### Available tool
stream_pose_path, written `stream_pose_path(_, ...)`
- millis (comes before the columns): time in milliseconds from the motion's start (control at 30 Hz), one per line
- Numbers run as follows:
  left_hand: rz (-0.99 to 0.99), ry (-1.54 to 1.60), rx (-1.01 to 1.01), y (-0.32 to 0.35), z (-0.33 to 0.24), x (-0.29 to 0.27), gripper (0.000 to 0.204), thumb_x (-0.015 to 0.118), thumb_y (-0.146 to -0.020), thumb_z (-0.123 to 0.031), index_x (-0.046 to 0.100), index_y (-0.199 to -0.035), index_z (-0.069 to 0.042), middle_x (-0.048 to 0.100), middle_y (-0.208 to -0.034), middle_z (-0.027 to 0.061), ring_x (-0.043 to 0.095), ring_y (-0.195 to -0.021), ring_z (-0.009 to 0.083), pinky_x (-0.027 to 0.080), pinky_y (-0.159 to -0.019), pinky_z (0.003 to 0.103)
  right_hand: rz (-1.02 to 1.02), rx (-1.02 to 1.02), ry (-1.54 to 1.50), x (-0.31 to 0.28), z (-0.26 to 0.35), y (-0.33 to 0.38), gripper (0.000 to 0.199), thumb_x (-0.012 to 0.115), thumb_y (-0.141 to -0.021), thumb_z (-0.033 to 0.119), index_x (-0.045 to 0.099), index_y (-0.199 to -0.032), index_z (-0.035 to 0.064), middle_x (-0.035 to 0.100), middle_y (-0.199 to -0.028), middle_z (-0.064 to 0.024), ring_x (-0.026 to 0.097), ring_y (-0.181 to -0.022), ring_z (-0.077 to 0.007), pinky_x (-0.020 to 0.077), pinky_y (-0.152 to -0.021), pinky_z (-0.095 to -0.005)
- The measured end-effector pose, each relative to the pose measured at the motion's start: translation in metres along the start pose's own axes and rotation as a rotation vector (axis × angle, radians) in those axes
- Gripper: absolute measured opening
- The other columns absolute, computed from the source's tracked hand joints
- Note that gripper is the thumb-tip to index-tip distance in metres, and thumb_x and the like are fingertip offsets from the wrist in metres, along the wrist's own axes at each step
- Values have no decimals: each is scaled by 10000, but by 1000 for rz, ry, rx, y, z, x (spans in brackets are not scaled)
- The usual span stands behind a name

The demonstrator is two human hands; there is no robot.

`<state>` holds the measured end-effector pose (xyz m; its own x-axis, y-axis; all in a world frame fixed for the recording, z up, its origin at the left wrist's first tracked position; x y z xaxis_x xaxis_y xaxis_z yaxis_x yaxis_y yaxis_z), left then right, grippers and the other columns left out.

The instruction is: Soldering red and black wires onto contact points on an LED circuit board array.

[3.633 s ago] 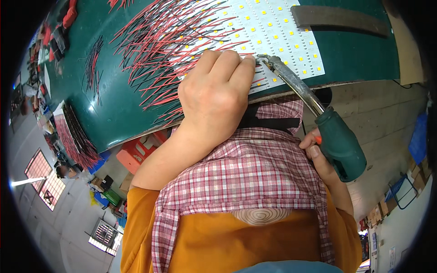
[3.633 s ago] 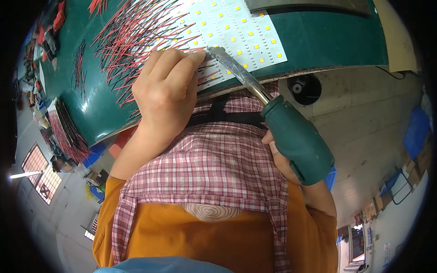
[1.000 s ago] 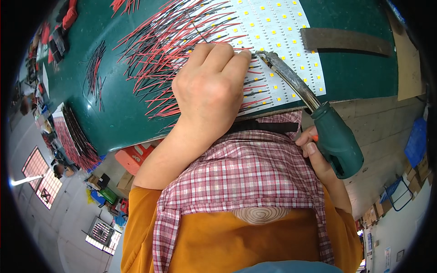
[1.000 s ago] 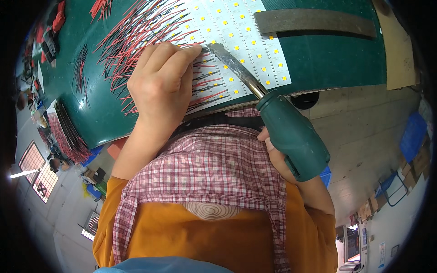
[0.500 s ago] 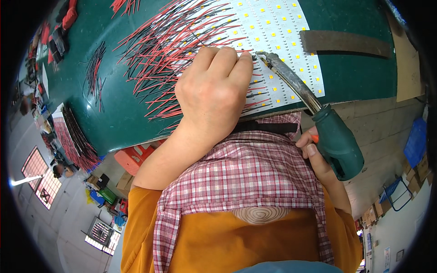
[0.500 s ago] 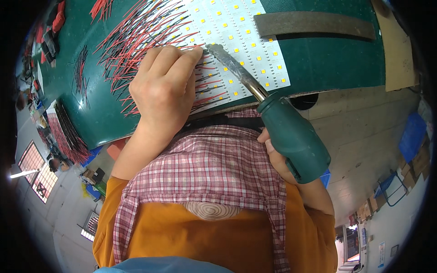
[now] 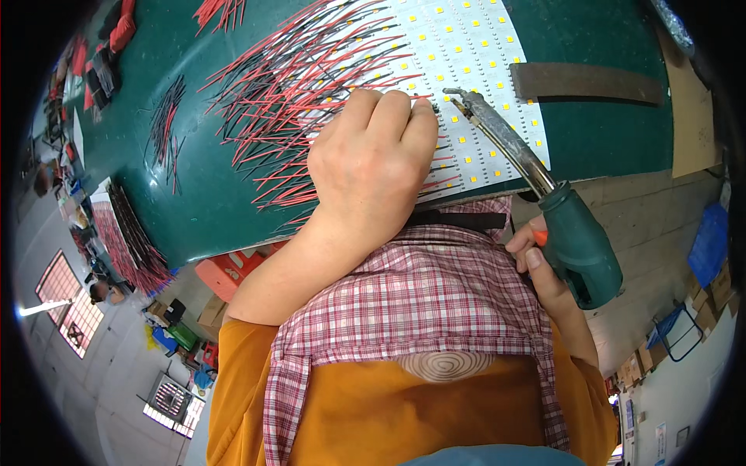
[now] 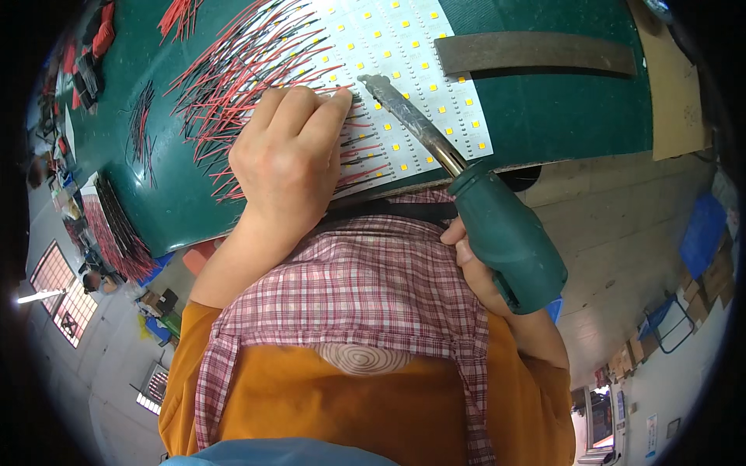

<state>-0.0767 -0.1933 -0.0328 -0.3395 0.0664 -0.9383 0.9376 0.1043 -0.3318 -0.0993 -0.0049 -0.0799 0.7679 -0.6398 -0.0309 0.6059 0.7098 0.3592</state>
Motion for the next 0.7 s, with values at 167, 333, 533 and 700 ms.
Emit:
stream_pose_path(167,17,26,-18,2,2,-1,168,601,-652,-106,627,-814,-72,538,-744,22,543,-704,178,440,-509,276,-21,-22,53,-8,0,4,303,528,-868,194,445,-1104,23,579,-775,-96,467,-568,-86,417,-528,-234)
stream_pose_path(333,-18,197,-92,0,18,-3,168,623,-652,-60,639,-818,-73,556,-773,28,544,-722,190,450,-549,291,-467,-400,-122,-75,37,-4,337,513,-844,139,436,-1143,3,560,-779,-110,458,-583,-127,389,-532,-247)
stream_pose_path(533,-81,328,-146,-2,35,-15,214,636,-631,16,649,-829,-63,565,-757,43,542,-701,221,453,-594,322,-626,-131,-6,-89,30,-5,323,521,-839,97,480,-1140,-12,575,-751,-109,431,-530,-106,371,-493,-239)
stream_pose_path(700,-48,180,-76,-6,28,-8,178,606,-631,-51,647,-802,-74,543,-698,26,557,-685,200,452,-564,317,-152,72,18,-19,7,-1,258,541,-841,124,511,-1064,-1,595,-798,-77,501,-632,-114,425,-582,-246)
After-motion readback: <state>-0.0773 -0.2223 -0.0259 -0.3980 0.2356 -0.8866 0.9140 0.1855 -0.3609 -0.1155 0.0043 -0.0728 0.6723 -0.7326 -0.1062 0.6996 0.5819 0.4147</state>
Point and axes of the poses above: each hand's wrist, its own y-axis away from the middle knuckle, its own x-axis out of the palm, z = x × y, the point moved 9 cm from there along -y, towards the middle knuckle
